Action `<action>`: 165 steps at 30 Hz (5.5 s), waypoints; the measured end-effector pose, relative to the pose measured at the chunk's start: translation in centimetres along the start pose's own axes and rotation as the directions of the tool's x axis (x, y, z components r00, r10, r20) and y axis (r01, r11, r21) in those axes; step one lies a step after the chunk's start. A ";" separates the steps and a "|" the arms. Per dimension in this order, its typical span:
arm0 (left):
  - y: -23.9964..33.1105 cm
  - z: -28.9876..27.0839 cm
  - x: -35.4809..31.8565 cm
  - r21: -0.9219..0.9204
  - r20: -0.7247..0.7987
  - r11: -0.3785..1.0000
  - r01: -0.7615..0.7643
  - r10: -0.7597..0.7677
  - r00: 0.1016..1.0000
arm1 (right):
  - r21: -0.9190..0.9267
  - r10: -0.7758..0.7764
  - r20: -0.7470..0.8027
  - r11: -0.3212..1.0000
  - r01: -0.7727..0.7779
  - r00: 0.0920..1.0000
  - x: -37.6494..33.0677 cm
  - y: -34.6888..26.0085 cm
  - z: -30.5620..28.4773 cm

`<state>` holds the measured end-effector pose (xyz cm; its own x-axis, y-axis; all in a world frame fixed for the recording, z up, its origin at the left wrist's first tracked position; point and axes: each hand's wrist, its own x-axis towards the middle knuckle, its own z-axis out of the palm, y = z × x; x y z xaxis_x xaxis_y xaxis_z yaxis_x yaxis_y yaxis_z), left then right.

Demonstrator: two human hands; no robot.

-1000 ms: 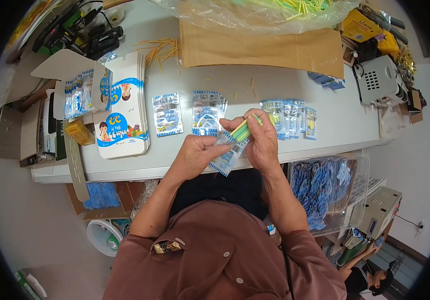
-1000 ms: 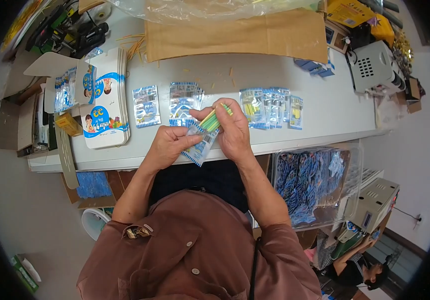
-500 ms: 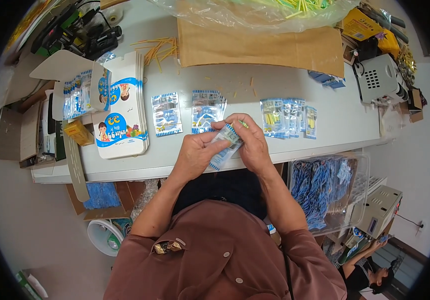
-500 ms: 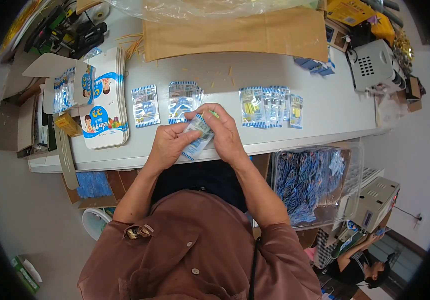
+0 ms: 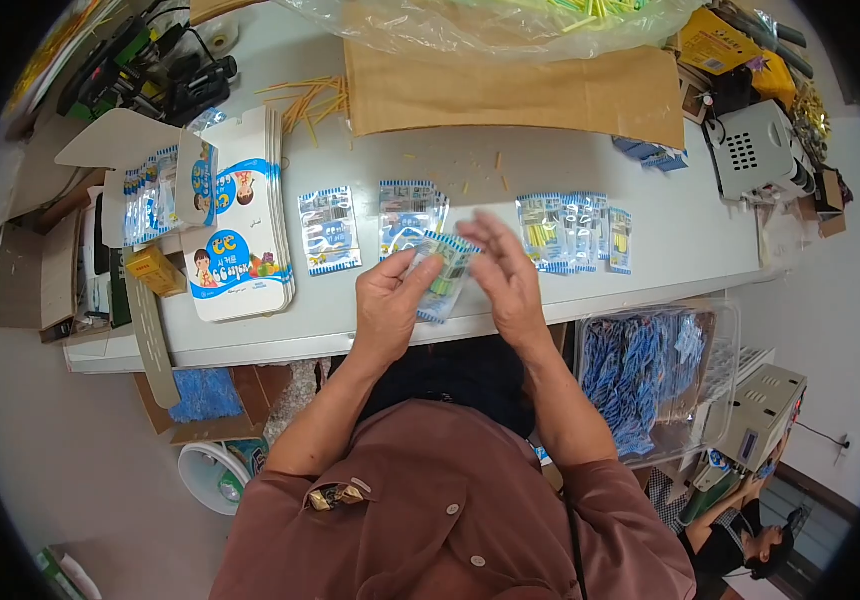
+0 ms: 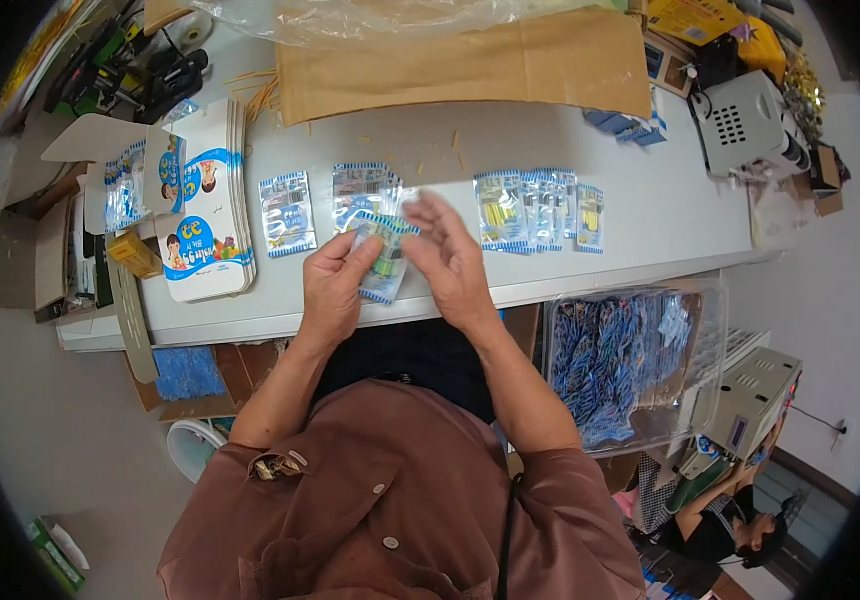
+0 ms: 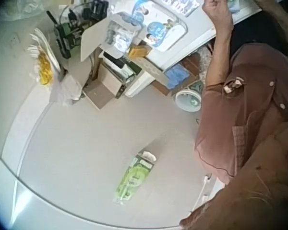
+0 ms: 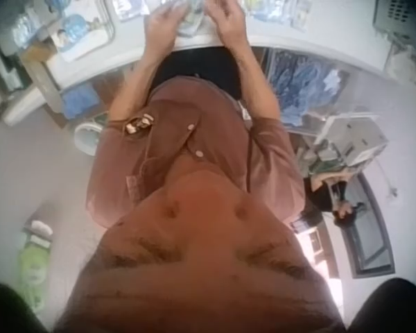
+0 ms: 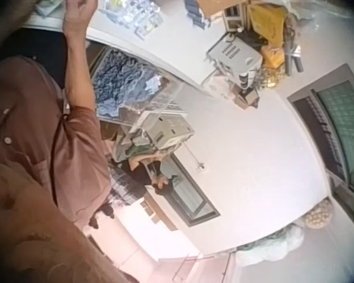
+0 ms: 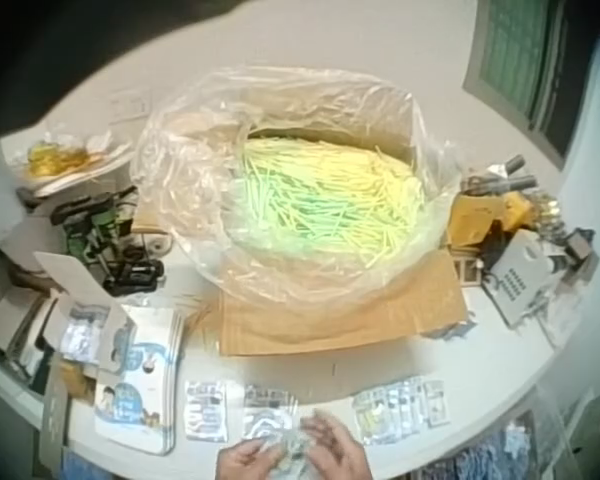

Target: Packaging small green plastic tubes into individual plastic bags along with instruction cards.

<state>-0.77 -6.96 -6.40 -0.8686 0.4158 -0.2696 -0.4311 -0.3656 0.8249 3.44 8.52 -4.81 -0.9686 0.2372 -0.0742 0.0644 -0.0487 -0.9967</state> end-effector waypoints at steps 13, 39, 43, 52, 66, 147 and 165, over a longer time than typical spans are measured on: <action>4.6 -1.1 4.4 0.999 -0.036 -0.015 0.044 0.348 0.937 | -0.788 0.017 -0.120 0.607 -0.106 0.993 4.5 -2.2 -8.6; 5.0 -2.5 3.1 0.950 0.138 0.118 -0.290 0.674 0.726 | -0.795 -0.393 0.568 -0.490 0.357 0.724 25.0 -22.6 -2.5; 5.7 -2.2 3.1 0.905 0.155 0.186 -0.382 0.694 0.704 | -0.767 -0.396 0.538 -0.595 0.238 0.744 27.0 -21.3 -1.9; 6.1 -1.8 2.5 0.821 0.116 0.304 -0.483 0.739 0.664 | -0.795 -0.631 0.597 -0.547 0.262 0.496 32.0 -20.5 -6.4; 10.8 1.3 0.8 -0.144 -0.278 0.816 -0.560 0.510 0.814 | -0.221 0.227 0.485 0.966 -0.132 0.845 9.6 -18.7 -3.1; 2.2 -1.5 0.7 0.275 0.361 0.949 0.156 -0.252 0.898 | 0.683 -0.209 0.089 0.724 0.093 0.974 4.1 -2.7 0.0; 0.8 0.0 0.0 0.131 0.108 0.991 0.022 -0.036 0.994 | -0.220 -0.280 0.348 0.903 0.369 0.894 3.2 -1.5 -0.4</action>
<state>-1.11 -7.28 -5.80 -0.8209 0.5162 -0.2444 -0.4143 -0.2437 0.8769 0.38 9.78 -3.54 -0.9681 -0.1122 0.2241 -0.2462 0.2567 -0.9346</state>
